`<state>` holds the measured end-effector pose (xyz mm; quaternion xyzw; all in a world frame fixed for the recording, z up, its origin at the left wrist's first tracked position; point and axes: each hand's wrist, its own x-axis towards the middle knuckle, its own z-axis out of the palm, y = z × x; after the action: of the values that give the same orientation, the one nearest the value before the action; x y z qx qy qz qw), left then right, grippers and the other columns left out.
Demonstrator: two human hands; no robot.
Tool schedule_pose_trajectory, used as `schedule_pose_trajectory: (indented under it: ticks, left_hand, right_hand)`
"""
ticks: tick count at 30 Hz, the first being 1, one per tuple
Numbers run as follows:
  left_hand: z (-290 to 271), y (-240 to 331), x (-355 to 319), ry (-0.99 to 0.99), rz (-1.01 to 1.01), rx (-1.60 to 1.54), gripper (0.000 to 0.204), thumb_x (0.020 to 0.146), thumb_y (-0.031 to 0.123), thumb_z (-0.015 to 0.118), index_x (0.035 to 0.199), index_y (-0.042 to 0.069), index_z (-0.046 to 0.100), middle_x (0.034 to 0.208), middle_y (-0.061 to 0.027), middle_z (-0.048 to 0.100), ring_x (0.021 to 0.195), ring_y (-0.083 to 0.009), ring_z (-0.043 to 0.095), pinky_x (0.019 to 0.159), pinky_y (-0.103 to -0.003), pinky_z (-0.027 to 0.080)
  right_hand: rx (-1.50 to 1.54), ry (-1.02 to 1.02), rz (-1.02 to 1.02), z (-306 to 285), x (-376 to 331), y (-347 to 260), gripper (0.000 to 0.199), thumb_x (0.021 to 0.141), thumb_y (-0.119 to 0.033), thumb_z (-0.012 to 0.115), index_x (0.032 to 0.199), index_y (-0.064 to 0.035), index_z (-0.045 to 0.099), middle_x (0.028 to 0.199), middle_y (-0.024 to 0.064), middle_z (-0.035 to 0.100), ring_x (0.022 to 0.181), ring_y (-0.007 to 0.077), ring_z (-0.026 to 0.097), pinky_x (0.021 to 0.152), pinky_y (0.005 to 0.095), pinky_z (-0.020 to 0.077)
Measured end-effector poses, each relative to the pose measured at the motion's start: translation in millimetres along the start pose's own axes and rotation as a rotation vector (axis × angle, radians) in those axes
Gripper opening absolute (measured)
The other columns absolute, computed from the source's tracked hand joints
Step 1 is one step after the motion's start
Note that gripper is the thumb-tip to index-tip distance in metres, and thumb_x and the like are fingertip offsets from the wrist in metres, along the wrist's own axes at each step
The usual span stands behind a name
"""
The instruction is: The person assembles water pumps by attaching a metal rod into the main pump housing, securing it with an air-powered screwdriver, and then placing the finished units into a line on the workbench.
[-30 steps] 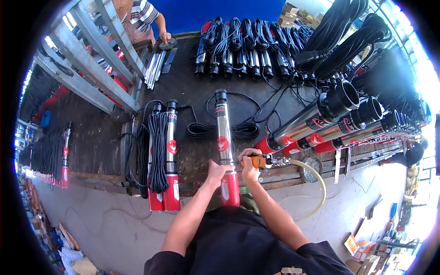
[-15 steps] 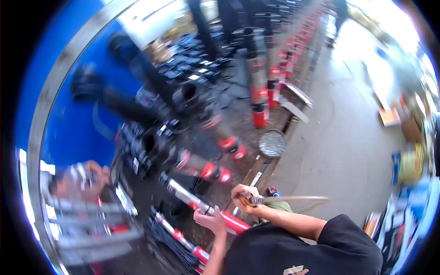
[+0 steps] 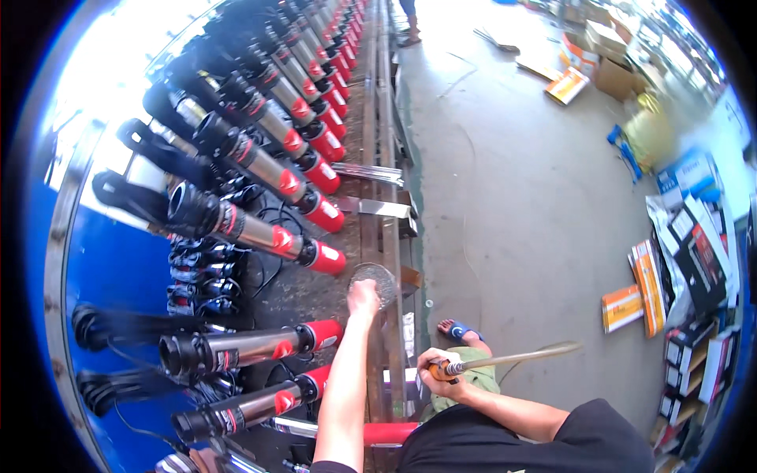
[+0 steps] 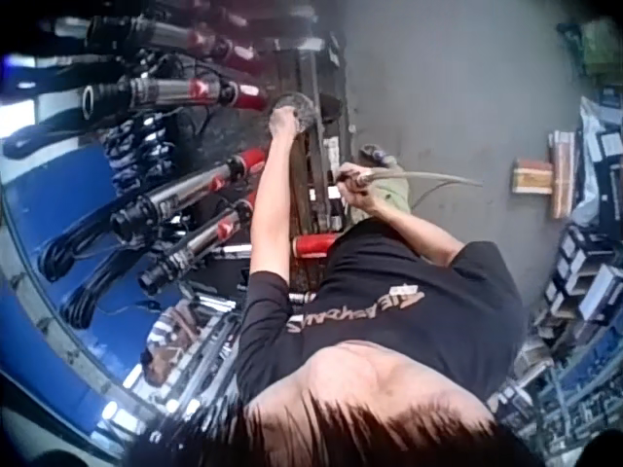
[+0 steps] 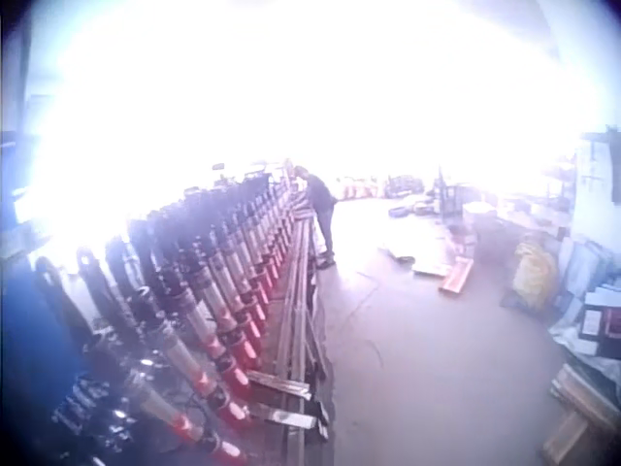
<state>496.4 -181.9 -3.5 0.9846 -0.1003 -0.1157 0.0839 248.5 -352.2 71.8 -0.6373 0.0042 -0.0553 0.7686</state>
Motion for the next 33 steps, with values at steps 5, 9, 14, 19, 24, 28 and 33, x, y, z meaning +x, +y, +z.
schedule_pose_trajectory:
  ticks: [5, 9, 14, 19, 24, 28, 33]
  left_hand:
    - [-20.9, -1.7, -15.8, 0.194, -0.166, -0.417, 0.016, 0.087, 0.013, 0.071, 0.093, 0.0, 0.075, 0.084, -0.0177, 0.075, 0.077, -0.0289, 0.074, 0.069, -0.039, 0.059]
    - [-17.8, -18.8, -32.7, 0.115, -0.508, -1.214, 0.018, 0.097, 0.01, 0.063, 0.101, -0.006, 0.069, 0.081, -0.014, 0.074, 0.064, -0.0185, 0.071, 0.053, -0.028, 0.054]
    - [-28.4, -20.2, -53.2, 0.066, -0.656, -1.842, 0.012, 0.089, 0.007, 0.075, 0.096, 0.001, 0.068, 0.083, -0.012, 0.073, 0.065, -0.0192, 0.07, 0.053, -0.027, 0.055]
    - [-28.8, -45.2, -87.7, 0.002, -0.641, -2.141, 0.009, 0.094, 0.015, 0.072, 0.094, 0.006, 0.07, 0.084, -0.0051, 0.07, 0.071, -0.0153, 0.065, 0.062, -0.028, 0.054]
    - [-73.2, -25.1, -173.5, -0.124, -0.443, -2.432, 0.014, 0.099, 0.017, 0.064, 0.1, 0.004, 0.07, 0.09, -0.0079, 0.069, 0.08, -0.0193, 0.063, 0.069, -0.032, 0.053]
    - [-84.1, -22.2, -278.2, -0.002, -0.527, -2.609, 0.017, 0.097, 0.019, 0.067, 0.093, 0.004, 0.069, 0.082, -0.0081, 0.067, 0.071, -0.0181, 0.059, 0.06, -0.03, 0.045]
    - [-77.3, -8.2, -358.9, 0.21, -0.443, -2.805, 0.02, 0.098, 0.023, 0.068, 0.094, 0.004, 0.07, 0.073, -0.0024, 0.061, 0.064, -0.0119, 0.054, 0.055, -0.024, 0.039]
  right_hand:
    - [0.065, 0.129, 0.011, -5.9, 9.0, 13.2, 0.013, 0.082, 0.004, 0.065, 0.093, -0.0022, 0.064, 0.084, 0.0053, 0.066, 0.077, 0.0122, 0.063, 0.07, 0.0277, 0.0518]
    - [0.09, 0.109, -0.015, 8.2, 16.9, 6.8, 0.013, 0.082, 0.002, 0.065, 0.094, -0.0022, 0.064, 0.085, 0.0041, 0.065, 0.077, 0.0115, 0.062, 0.07, 0.0276, 0.0516]
    - [0.191, 0.03, 0.056, 24.2, 23.1, 0.4, 0.013, 0.082, 0.002, 0.065, 0.093, -0.0023, 0.063, 0.086, 0.0033, 0.063, 0.079, 0.0111, 0.061, 0.072, 0.0273, 0.0513]
    - [0.26, -0.088, 0.139, 50.6, 15.4, -20.7, 0.013, 0.083, 0.004, 0.064, 0.094, -0.003, 0.062, 0.088, 0.0038, 0.063, 0.08, 0.0118, 0.061, 0.072, 0.0276, 0.0516]
    - [0.444, -0.174, 0.044, 58.6, 26.9, -49.8, 0.017, 0.089, 0.003, 0.057, 0.103, -0.0049, 0.052, 0.091, 0.0076, 0.056, 0.073, 0.0139, 0.056, 0.067, 0.0291, 0.0491]
    - [0.646, -0.229, -0.178, 100.1, 33.6, -99.2, 0.019, 0.084, 0.0, 0.054, 0.102, -0.0049, 0.048, 0.09, 0.0107, 0.051, 0.068, 0.0169, 0.052, 0.066, 0.0357, 0.0482]
    - [0.659, -0.384, -0.077, 145.2, 6.6, -115.2, 0.019, 0.081, -0.004, 0.053, 0.099, -0.0047, 0.048, 0.089, 0.0114, 0.051, 0.066, 0.0171, 0.051, 0.068, 0.0377, 0.0496]
